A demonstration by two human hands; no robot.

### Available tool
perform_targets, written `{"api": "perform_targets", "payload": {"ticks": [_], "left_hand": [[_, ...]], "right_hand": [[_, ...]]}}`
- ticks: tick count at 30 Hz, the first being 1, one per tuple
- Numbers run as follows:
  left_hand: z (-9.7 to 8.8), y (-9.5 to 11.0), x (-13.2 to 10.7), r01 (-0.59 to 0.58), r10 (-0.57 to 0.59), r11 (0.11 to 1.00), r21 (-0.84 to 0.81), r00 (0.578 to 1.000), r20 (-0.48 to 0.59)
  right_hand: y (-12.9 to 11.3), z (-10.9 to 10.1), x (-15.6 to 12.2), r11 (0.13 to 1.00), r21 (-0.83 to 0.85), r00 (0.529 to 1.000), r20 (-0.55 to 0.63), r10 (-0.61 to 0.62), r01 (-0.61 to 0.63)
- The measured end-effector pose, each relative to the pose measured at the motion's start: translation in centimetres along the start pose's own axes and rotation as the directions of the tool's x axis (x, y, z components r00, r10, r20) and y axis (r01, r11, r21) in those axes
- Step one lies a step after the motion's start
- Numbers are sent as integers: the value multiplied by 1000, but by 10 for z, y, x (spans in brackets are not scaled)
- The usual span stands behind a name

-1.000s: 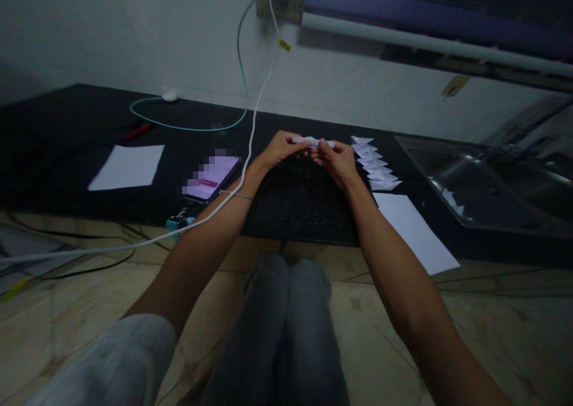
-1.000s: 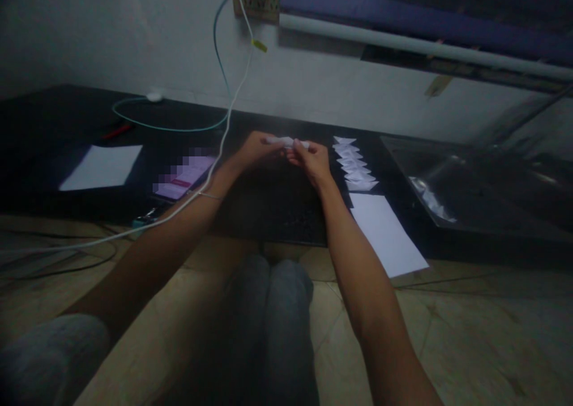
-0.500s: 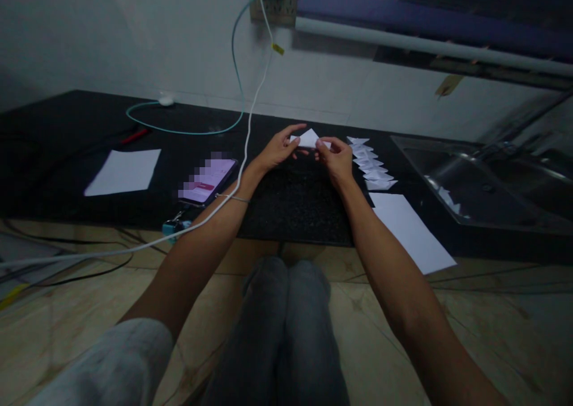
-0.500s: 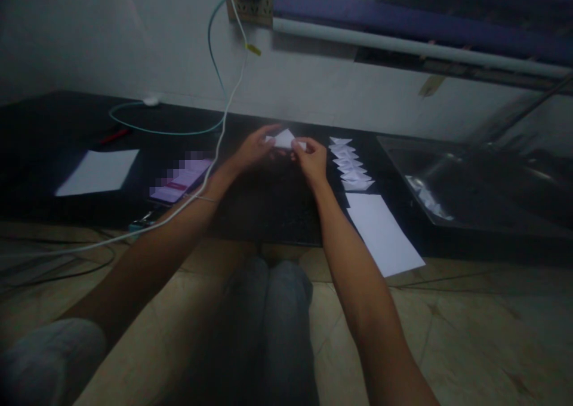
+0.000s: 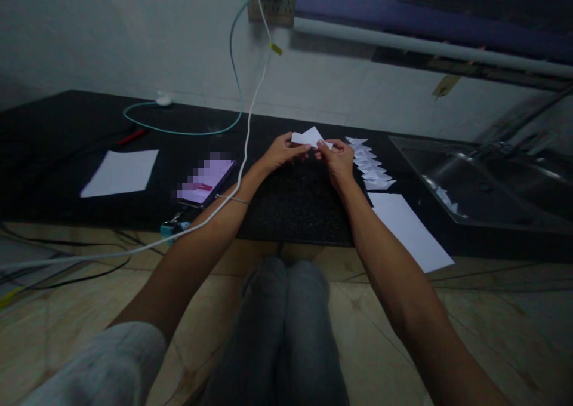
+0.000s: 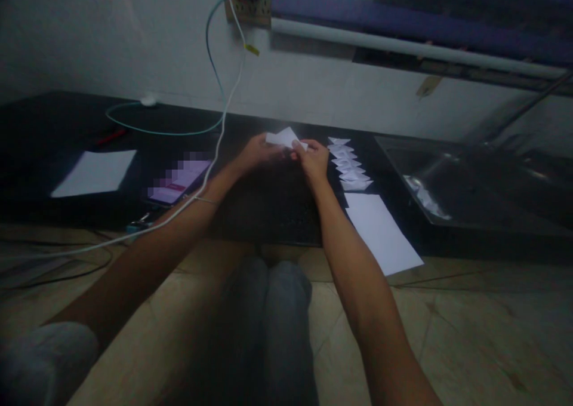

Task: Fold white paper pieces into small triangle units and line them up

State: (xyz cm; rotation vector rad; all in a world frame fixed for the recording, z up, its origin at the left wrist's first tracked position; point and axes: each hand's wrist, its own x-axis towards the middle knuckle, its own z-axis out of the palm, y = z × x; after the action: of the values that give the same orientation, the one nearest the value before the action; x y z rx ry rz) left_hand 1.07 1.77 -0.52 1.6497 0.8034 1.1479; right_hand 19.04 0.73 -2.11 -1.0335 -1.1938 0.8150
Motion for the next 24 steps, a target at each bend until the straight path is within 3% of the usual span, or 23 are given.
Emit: {"api": "perform_targets", "payload": {"ticks": [5, 9, 18, 24], "left_hand": [[2, 6, -5, -23, 20, 995, 94, 999, 28], [3, 11, -5, -22, 19, 999, 45, 998, 58], [4, 16, -7, 109, -106, 988, -112, 994, 35], [5, 17, -6, 112, -115, 987, -114, 993, -25]], "right_hand": [[-7, 7, -6, 999, -37, 999, 20, 35, -34], [-9, 7, -6, 999, 4, 998, 53, 33, -33], [-8, 6, -5, 989, 137, 993, 111, 32, -47], [-9, 9, -7, 996, 54, 992, 114, 61, -68]]}}
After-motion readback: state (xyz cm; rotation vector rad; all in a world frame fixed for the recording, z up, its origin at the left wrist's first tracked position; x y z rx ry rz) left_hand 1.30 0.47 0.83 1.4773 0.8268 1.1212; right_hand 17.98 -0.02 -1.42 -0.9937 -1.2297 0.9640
